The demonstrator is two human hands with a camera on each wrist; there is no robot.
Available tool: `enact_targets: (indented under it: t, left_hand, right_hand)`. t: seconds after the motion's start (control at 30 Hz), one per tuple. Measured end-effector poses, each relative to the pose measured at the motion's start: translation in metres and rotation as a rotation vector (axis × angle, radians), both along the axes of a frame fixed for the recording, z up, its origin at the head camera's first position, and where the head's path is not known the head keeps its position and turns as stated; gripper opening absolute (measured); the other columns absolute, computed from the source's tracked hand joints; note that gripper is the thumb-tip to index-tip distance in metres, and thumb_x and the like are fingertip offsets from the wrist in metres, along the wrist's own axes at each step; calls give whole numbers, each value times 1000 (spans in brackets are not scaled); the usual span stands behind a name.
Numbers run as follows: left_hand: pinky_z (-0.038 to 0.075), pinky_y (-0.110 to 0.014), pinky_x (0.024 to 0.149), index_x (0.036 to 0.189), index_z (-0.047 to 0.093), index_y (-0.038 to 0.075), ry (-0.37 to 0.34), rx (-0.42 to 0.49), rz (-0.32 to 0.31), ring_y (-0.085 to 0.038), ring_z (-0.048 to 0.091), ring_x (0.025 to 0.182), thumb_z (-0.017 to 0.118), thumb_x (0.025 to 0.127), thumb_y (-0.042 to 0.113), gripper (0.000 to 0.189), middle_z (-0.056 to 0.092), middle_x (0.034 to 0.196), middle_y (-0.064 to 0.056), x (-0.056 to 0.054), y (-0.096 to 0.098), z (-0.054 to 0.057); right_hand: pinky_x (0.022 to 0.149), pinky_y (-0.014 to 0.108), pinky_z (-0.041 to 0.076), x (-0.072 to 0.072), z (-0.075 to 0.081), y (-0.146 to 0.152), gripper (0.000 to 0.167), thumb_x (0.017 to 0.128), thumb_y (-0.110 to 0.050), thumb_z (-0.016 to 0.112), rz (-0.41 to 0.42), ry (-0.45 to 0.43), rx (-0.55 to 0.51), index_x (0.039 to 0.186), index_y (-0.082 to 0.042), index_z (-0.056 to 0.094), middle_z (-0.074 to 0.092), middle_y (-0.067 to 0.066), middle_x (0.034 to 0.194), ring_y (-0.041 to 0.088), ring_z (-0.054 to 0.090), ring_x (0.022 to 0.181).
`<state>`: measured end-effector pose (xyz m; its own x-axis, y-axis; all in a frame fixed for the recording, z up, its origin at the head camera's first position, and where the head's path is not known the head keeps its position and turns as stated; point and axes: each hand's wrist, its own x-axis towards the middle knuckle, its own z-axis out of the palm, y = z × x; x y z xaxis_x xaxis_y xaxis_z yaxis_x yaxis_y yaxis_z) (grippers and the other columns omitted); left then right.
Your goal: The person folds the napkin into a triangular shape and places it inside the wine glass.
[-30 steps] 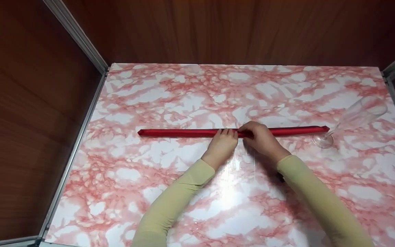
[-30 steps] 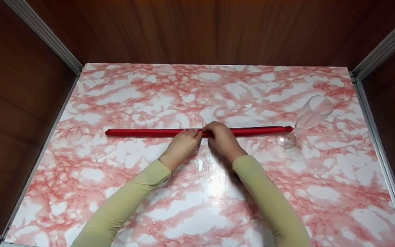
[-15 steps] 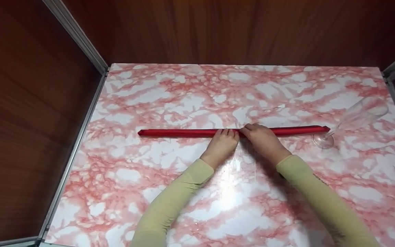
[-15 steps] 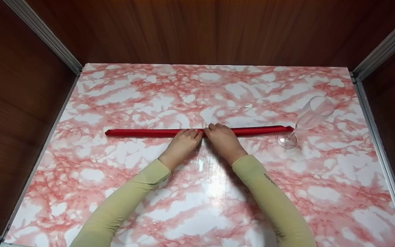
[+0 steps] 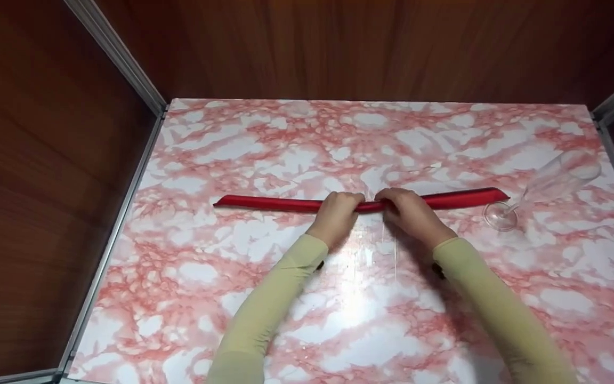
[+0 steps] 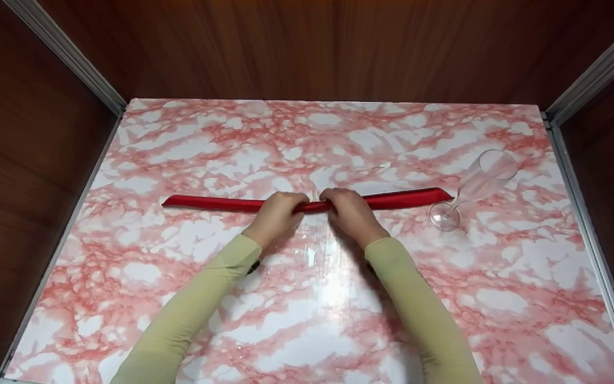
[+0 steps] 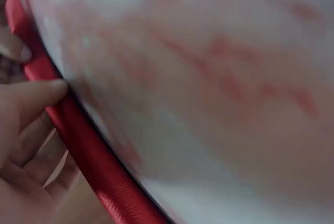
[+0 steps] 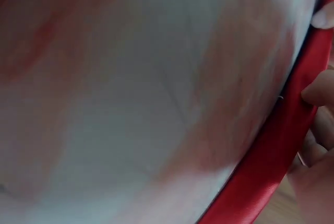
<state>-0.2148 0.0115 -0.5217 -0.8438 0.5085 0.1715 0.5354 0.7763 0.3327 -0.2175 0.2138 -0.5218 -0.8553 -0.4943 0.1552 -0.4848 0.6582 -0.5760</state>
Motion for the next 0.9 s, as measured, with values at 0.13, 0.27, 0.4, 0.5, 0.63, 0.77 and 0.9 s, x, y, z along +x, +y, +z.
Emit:
enact_targets:
  t: [0.13, 0.27, 0.4, 0.5, 0.63, 0.77, 0.9]
  left_hand:
    - [48, -30, 75, 100, 68, 7, -141, 182, -29, -18, 63, 81, 68, 84, 2, 17, 69, 87, -3, -8, -6, -3]
    - [47, -30, 83, 108, 63, 2, -169, 215, -77, -21, 62, 92, 64, 87, 1, 21, 67, 97, -8, -11, -6, -6]
    - [46, -29, 86, 115, 56, 2, -191, 221, -92, -22, 61, 97, 60, 90, 1, 25, 65, 103, -10, -10, -6, -7]
    - [47, -30, 82, 117, 51, 2, -232, 253, -88, -22, 61, 91, 59, 90, 1, 28, 64, 98, -11, -11, -8, -4]
    - [47, -29, 81, 118, 46, 0, -292, 302, -80, -21, 61, 90, 58, 90, 1, 31, 64, 95, -10, -13, -11, 2]
    - [47, -26, 82, 121, 44, 0, -333, 337, -71, -19, 61, 94, 58, 91, 2, 33, 64, 98, -9, -15, -14, 10]
    - [46, -24, 83, 120, 45, 1, -344, 400, -62, -18, 61, 93, 59, 91, 3, 32, 64, 98, -9, -18, -18, 21]
  right_hand:
    - [84, 40, 47, -3, -2, 3, 26, 86, 5, 58, -9, -76, -59, 108, -7, 65, 65, 7, 101, 23, 60, 95]
    - [88, 41, 46, -4, -2, 4, 25, 88, 5, 56, -23, -107, -96, 110, -5, 65, 66, 9, 106, 24, 60, 101]
    - [89, 42, 45, -4, -4, 4, 25, 85, 8, 60, -33, -13, -117, 106, -3, 67, 65, 10, 104, 26, 58, 101]
    - [87, 41, 45, -4, -3, 1, 24, 81, 11, 63, -20, 140, -98, 99, -4, 69, 64, 8, 99, 27, 57, 97]
    - [81, 39, 48, 0, 1, -4, 27, 78, 13, 62, 14, 299, -32, 95, -6, 72, 63, 6, 96, 26, 57, 92]
    - [81, 40, 50, 8, 7, -9, 25, 80, 8, 67, 34, 371, 53, 102, -4, 72, 64, 7, 101, 25, 59, 96]
    - [87, 42, 49, 15, 14, -13, 36, 81, 1, 74, 46, 432, 111, 116, -2, 68, 62, 13, 115, 28, 58, 105]
